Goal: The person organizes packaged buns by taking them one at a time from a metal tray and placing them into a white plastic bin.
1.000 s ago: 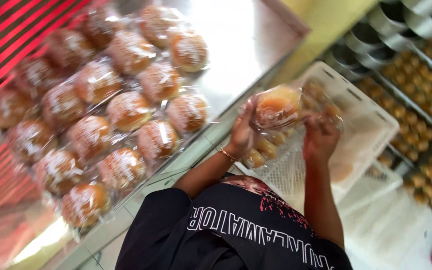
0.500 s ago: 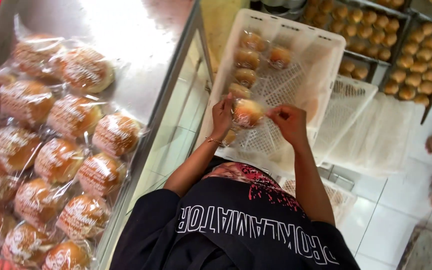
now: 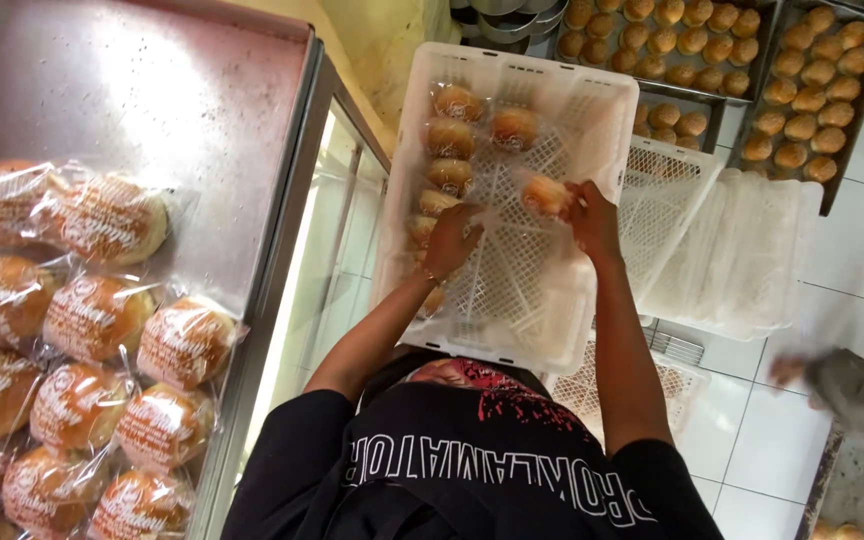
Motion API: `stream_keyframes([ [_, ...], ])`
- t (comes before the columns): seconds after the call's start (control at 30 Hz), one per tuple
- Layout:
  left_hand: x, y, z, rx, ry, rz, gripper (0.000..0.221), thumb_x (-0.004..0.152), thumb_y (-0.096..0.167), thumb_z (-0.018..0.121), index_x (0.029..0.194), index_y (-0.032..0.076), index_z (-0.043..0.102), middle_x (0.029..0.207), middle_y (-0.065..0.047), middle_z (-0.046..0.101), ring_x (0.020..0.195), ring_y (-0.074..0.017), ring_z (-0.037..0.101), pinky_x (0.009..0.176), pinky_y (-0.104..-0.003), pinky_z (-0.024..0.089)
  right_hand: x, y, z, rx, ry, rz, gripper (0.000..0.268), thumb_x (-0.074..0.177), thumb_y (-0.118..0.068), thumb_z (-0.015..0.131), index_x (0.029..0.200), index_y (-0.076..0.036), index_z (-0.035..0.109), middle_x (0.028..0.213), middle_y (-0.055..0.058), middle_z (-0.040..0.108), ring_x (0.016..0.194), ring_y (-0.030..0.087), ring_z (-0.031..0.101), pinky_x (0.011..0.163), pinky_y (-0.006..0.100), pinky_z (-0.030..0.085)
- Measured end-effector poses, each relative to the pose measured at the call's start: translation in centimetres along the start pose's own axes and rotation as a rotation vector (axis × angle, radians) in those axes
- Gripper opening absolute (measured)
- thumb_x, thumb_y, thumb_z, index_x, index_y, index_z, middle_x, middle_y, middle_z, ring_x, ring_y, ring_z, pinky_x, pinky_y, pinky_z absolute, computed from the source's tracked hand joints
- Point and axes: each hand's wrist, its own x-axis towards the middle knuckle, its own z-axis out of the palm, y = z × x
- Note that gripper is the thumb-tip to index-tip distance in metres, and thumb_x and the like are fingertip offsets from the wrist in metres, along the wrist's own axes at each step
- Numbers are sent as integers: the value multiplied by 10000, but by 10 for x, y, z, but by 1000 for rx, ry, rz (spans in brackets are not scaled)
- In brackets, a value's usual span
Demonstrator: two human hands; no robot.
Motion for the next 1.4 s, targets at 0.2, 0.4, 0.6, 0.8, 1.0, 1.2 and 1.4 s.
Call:
stream_keyframes([
  [0.2, 54, -49, 33, 196, 23, 185, 260, 962, 99, 646, 1214, 37, 653, 1088, -194, 688, 1069, -386, 684, 965, -482, 543, 73, 51, 53, -59, -49, -8, 193, 1066, -103, 566, 1235, -76, 654, 1140, 264, 697, 869, 398, 729, 746, 491, 616],
  [0.4, 77, -139, 111, -641, -355, -516, 537, 947, 150, 686, 1439, 67, 487, 1109, -159, 689, 986, -257, 679, 936, -411, 596, 103, 142, 88, 588, 22, 228, 129, 1112, -216, 499, 1216, -140, 486, 1209, 46, 556, 851, 207, 715, 853, 403, 685],
  [0.6, 83, -119, 138, -1234, -169, -915, 1024, 1022, 270, 682, 1646, 209, -128, 1647, -282, 156, 1341, -470, 501, 1062, -544, 515, 101, 117, 88, 634, 19, 263, 114, 1119, -272, 478, 1177, -174, 472, 1157, 13, 476, 924, 191, 650, 907, 399, 645],
  [0.8, 112, -129, 157, -1346, 66, -950, 1213, 944, 534, 797, 1633, 162, -130, 1621, -219, 175, 1346, -410, 466, 1087, -523, 477, 101, 95, 72, 706, 27, 263, 64, 1109, -245, 507, 1095, -183, 504, 1094, 6, 507, 933, 186, 608, 908, 415, 615],
  [1.0, 105, -105, 155, -1378, 98, -945, 1229, 934, 489, 834, 1626, 193, -138, 1581, -238, 273, 1358, -425, 484, 1097, -520, 496, 111, 97, 71, 678, 51, 300, 79, 1115, -223, 440, 1060, -203, 493, 1079, 10, 549, 977, 184, 573, 888, 403, 581],
  [1.2, 126, -119, 153, -1376, 153, -910, 552, 961, 517, 723, 1281, 116, 520, 1014, -79, 647, 868, -188, 623, 716, -297, 494, 133, 102, 101, 639, -38, 275, 20, 1090, -214, 485, 1099, -226, 499, 1190, -8, 577, 1032, 162, 569, 891, 380, 571],
  [1.4, 124, -148, 180, -1431, 262, -836, 345, 887, 307, 817, 1126, 110, 664, 1058, -22, 614, 1082, -164, 587, 1034, -295, 452, 138, 114, 116, 678, 94, 307, 167, 1099, -219, 478, 1262, -248, 461, 1221, 59, 529, 1065, 249, 594, 892, 456, 573],
])
